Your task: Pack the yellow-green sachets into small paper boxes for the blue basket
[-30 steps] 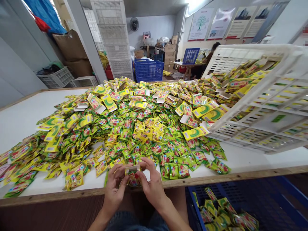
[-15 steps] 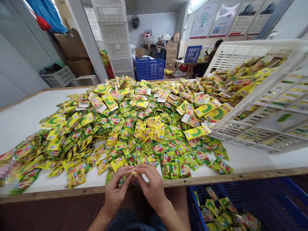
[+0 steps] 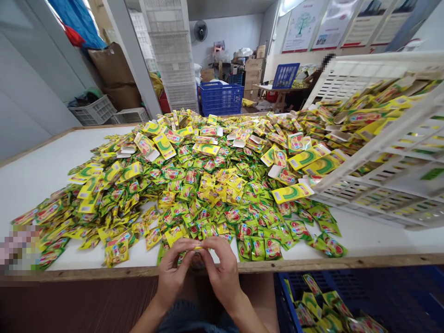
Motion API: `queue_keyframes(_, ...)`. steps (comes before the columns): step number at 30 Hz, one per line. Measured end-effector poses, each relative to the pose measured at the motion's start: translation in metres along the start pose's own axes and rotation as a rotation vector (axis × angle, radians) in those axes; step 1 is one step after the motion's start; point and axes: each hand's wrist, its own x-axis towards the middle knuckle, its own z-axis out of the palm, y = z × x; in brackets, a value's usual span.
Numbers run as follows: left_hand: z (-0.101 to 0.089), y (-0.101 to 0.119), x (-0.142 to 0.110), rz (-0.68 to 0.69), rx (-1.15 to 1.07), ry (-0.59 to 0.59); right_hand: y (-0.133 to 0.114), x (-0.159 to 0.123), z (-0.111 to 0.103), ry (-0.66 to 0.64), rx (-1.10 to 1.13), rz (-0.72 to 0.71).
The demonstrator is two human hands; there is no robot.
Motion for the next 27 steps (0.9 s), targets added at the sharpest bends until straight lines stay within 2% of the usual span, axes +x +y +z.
queue_keyframes(11,-0.002,-0.005,-0.006,0.155,0.124,0.015,0.019,-0.016,0.008,0.004,0.066,-0.086)
queue_keyframes(18,0.005,-0.023,-0.011,0.249,0.217,0.068,0.020,-0.015,0.013,0.063,0.029,-0.087)
queue_keyframes(27,0.007,-0.039,-0.018,0.246,0.328,0.083,0.021,-0.014,0.016,0.071,0.046,-0.048)
